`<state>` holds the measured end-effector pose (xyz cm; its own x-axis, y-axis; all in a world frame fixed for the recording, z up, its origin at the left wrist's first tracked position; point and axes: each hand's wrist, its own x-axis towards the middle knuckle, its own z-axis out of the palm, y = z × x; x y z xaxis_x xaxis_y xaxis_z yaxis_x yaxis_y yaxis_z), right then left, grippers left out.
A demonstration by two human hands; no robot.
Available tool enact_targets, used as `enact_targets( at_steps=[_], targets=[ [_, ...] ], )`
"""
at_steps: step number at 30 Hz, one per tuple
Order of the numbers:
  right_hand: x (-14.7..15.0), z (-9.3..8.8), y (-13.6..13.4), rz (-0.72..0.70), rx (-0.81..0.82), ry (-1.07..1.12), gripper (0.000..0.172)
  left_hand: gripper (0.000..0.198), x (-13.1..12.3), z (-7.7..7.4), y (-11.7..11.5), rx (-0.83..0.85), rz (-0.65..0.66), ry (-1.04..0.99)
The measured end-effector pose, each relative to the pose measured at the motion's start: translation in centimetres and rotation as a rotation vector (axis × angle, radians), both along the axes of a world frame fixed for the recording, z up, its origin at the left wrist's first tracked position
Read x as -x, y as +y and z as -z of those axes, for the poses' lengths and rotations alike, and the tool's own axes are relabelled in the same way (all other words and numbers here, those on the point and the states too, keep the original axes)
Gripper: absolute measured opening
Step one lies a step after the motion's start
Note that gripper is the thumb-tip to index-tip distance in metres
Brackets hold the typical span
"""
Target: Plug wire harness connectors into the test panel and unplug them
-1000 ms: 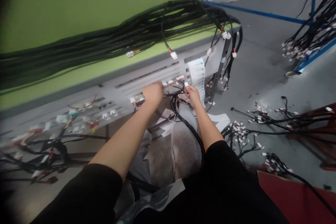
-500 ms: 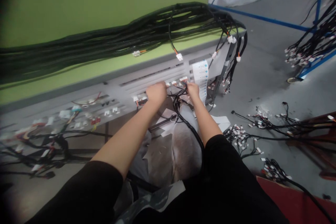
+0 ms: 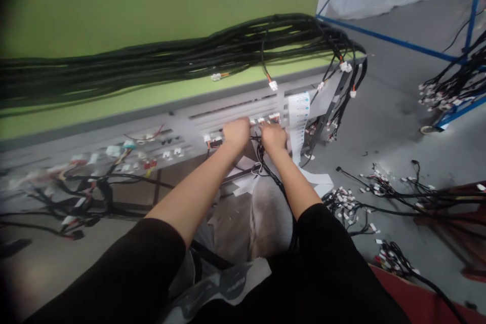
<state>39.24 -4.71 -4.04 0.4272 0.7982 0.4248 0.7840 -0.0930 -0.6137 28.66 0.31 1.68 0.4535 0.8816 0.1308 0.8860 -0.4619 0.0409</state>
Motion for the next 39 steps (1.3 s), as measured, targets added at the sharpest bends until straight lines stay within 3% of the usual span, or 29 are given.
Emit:
enact_targets(
  at_steps=[4, 8, 12, 26, 39],
  targets=[
    [-0.7, 0.2, -1.5, -0.233, -0.028, 0.028, 0.031, 0.031, 0.0, 0.1, 0.1, 0.008, 0.014, -0.009],
    [-1.5, 1.2, -4.5, -0.406, -0.189, 0.331, 0.028, 0.031, 0.0, 0.2, 0.0, 0.005, -0.002, -0.016],
    [-1.7, 1.8, -5.6, -0.402, -0.220, 0.544, 0.021, 0.032, 0.0, 0.2, 0.0, 0.008, -0.002, -0.009],
    [-1.6, 2.5, -5.6, -0.454, -0.231, 0.375, 0.018, 0.033, -0.1, -0.4, -0.3, 0.052, -0.028, 0.015],
    [-1.1, 1.8, -5.8, -0.467, -0.210, 0.350, 0.020, 0.034, -0.1, -0.2, -0.3, 0.036, -0.027, 0.017]
  ],
)
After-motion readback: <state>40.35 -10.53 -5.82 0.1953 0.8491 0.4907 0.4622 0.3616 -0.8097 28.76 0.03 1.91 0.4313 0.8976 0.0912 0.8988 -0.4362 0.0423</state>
